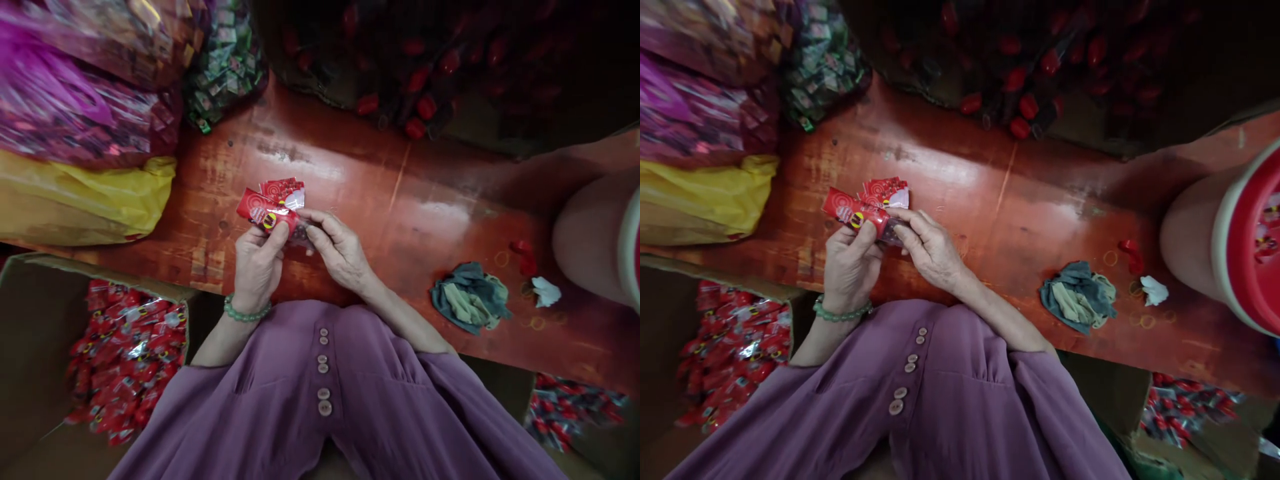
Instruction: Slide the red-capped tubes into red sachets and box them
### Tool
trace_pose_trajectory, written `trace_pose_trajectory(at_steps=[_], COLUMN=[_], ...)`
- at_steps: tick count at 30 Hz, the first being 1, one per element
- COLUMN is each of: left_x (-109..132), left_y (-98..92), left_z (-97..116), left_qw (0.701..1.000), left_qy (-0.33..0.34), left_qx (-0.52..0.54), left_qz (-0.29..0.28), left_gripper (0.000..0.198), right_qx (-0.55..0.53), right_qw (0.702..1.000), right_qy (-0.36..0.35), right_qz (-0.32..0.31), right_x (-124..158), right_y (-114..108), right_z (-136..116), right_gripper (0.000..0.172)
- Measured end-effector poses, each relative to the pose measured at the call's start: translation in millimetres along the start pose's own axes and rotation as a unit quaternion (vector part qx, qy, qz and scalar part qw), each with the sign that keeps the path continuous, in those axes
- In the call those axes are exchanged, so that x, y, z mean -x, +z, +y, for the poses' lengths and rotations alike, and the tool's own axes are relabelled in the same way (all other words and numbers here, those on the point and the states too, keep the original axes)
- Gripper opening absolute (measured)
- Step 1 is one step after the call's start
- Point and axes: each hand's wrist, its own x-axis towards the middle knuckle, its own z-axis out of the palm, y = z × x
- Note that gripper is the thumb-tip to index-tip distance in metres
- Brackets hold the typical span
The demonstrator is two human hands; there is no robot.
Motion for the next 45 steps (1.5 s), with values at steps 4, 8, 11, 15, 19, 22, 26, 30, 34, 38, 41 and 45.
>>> trace_pose_trajectory(at_steps=[4,8,11,15,19,22,26,30,34,38,41,45], left_x=[-9,-19,-23,-23,-22,-20,-18,-21,-25,-24,-27,-35], left_y=[-1.5,-7.7,-8.6,-5.8,-3.4,-2.0,-1.7,-3.7,-3.3,2.7,4.7,-1.9], left_z=[4,4,5,10,15,16,16,15,15,17,19,18], left_qw=[0.999,0.999,0.999,0.999,1.000,0.999,1.000,0.999,0.998,0.999,0.999,0.997], left_qy=[-0.003,0.012,0.020,0.015,-0.002,-0.019,-0.023,-0.019,-0.028,-0.022,0.009,-0.009], left_qx=[0.008,0.004,0.000,-0.005,0.010,0.028,0.018,0.026,0.051,0.034,-0.027,-0.046], left_qz=[0.046,0.051,0.042,0.040,0.026,0.011,-0.006,-0.029,-0.026,-0.020,-0.034,-0.063], left_gripper=[0.034,0.035,0.033,0.033,0.033,0.034,0.035,0.033,0.031,0.033,0.032,0.036], right_qx=[-0.092,-0.117,-0.087,-0.052,-0.072,-0.084,-0.085,-0.087,-0.083,-0.086,-0.098,-0.099], right_qw=[0.992,0.989,0.993,0.996,0.995,0.995,0.995,0.994,0.995,0.995,0.995,0.995], right_qy=[0.062,0.084,0.077,0.065,0.060,0.056,0.053,0.055,0.061,0.055,0.029,0.025], right_qz=[-0.053,-0.045,-0.034,-0.013,-0.015,-0.014,-0.017,-0.018,-0.016,-0.017,0.006,0.007], right_x=[-5,-12,-15,-16,-11,-5,0,0,-1,-2,-2,-4], right_y=[-14,-24,-24,-20,-18,-16,-13,-11,-11,-10,-7,-1], right_z=[7,11,5,-3,-2,2,8,7,4,6,12,19], right_gripper=[0.038,0.039,0.030,0.023,0.023,0.026,0.032,0.029,0.028,0.029,0.030,0.034])
